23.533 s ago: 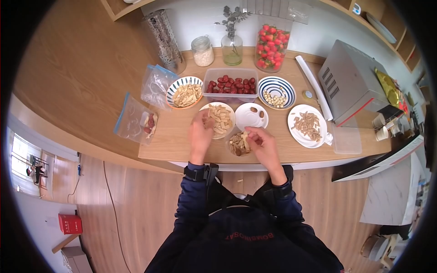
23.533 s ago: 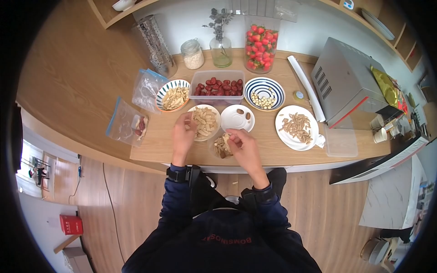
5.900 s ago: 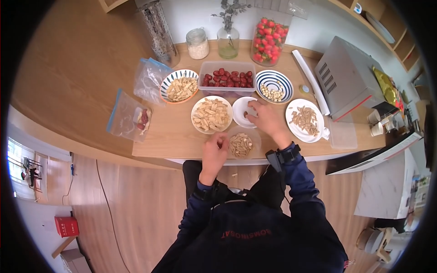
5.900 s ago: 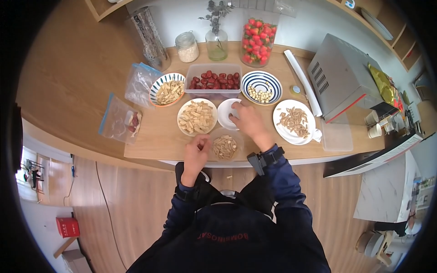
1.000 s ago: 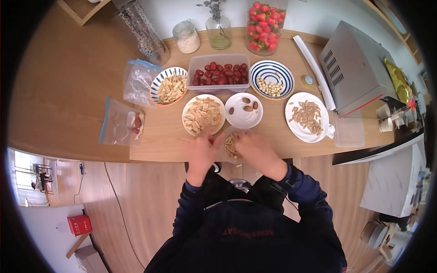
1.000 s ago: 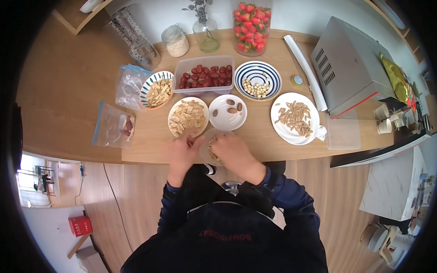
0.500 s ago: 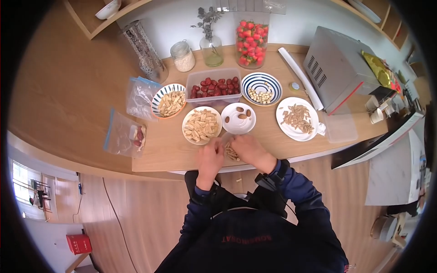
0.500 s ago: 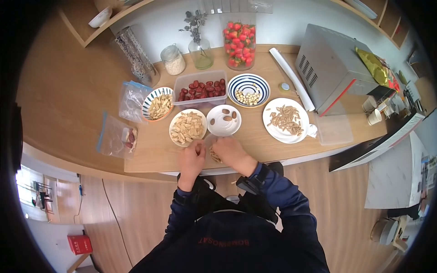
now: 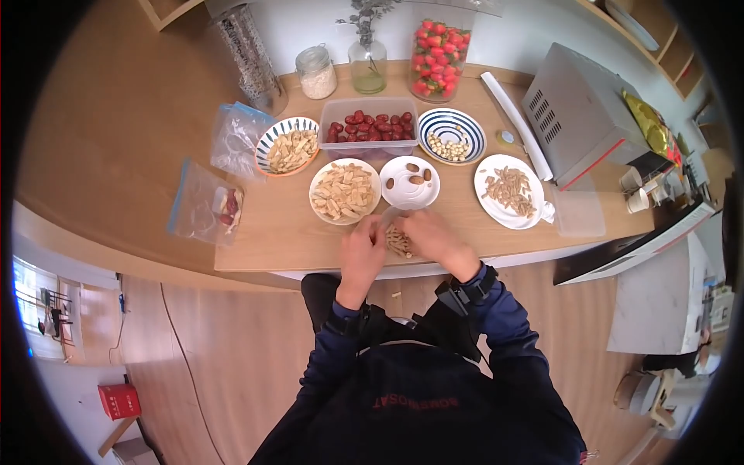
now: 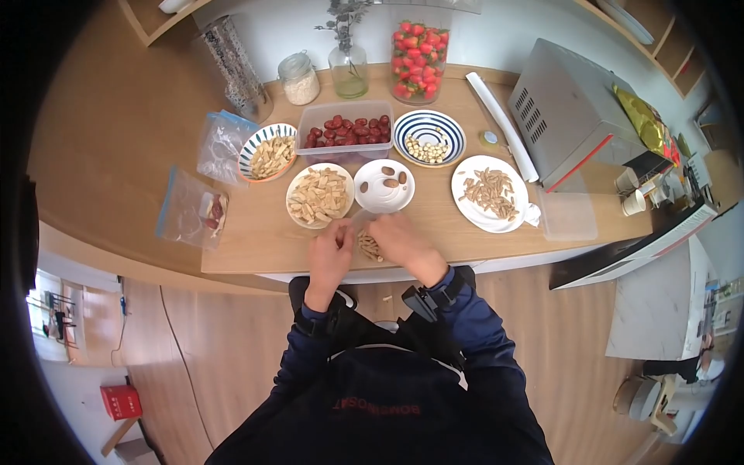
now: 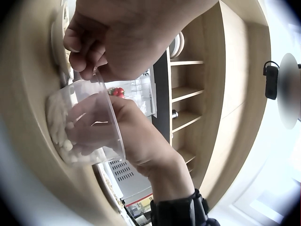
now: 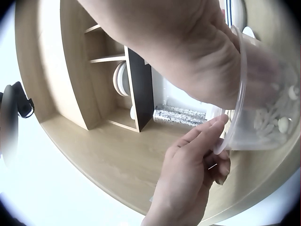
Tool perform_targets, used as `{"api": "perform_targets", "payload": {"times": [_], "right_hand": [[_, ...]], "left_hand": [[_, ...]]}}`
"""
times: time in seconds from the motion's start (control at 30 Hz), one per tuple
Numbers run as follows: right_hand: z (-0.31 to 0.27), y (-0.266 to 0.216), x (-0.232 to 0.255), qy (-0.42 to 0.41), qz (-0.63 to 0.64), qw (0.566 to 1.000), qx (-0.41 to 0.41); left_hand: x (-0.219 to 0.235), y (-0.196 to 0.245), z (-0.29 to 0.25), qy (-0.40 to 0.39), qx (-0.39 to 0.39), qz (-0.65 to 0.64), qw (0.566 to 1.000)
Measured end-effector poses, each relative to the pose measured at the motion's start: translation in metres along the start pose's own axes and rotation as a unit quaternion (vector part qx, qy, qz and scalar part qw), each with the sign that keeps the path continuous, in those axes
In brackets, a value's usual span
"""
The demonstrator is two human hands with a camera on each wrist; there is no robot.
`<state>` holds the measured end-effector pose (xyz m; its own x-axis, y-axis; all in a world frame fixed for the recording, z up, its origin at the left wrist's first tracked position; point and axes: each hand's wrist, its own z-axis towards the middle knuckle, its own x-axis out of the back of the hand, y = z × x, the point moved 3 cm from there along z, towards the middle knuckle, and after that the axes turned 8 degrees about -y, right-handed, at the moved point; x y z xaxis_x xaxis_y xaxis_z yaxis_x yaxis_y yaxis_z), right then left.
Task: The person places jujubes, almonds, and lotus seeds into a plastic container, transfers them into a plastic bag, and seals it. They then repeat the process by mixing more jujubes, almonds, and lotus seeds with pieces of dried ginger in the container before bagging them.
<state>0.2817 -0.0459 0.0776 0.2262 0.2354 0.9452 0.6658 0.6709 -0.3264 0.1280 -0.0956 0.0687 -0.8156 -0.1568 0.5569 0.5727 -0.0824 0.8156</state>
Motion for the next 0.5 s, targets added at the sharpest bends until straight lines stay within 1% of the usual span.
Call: {"api": "perform_targets", "payload": {"times": [0.1,0.17,0.27,0.37,0.47,0.5], "right_hand": [[0.005,0.000,-0.001,-0.009,-0.006,1.000,-0.011],[0.006,-0.005,0.002,-0.014,-0.012,0.999,-0.026],[0.006,-0.009,0.004,-0.032,-0.030,0.999,-0.021],[0.003,-0.008,0.007,-0.007,-0.014,1.000,-0.010],[0.000,-0.007,0.031,0.026,0.117,0.993,0.007],[0.000,-0.002,0.043,0.072,0.186,0.980,-0.014]], "left_hand": [[-0.004,-0.012,0.000,0.016,-0.006,-0.030,0.999],[-0.006,-0.018,0.001,0.005,0.008,-0.078,0.997],[-0.008,-0.020,0.002,-0.003,0.015,-0.123,0.992],[-0.007,-0.021,0.003,-0.021,0.024,-0.138,0.990],[-0.001,-0.020,0.003,-0.035,0.025,-0.132,0.990],[0.001,-0.020,0.005,-0.039,0.022,-0.127,0.991]]}}
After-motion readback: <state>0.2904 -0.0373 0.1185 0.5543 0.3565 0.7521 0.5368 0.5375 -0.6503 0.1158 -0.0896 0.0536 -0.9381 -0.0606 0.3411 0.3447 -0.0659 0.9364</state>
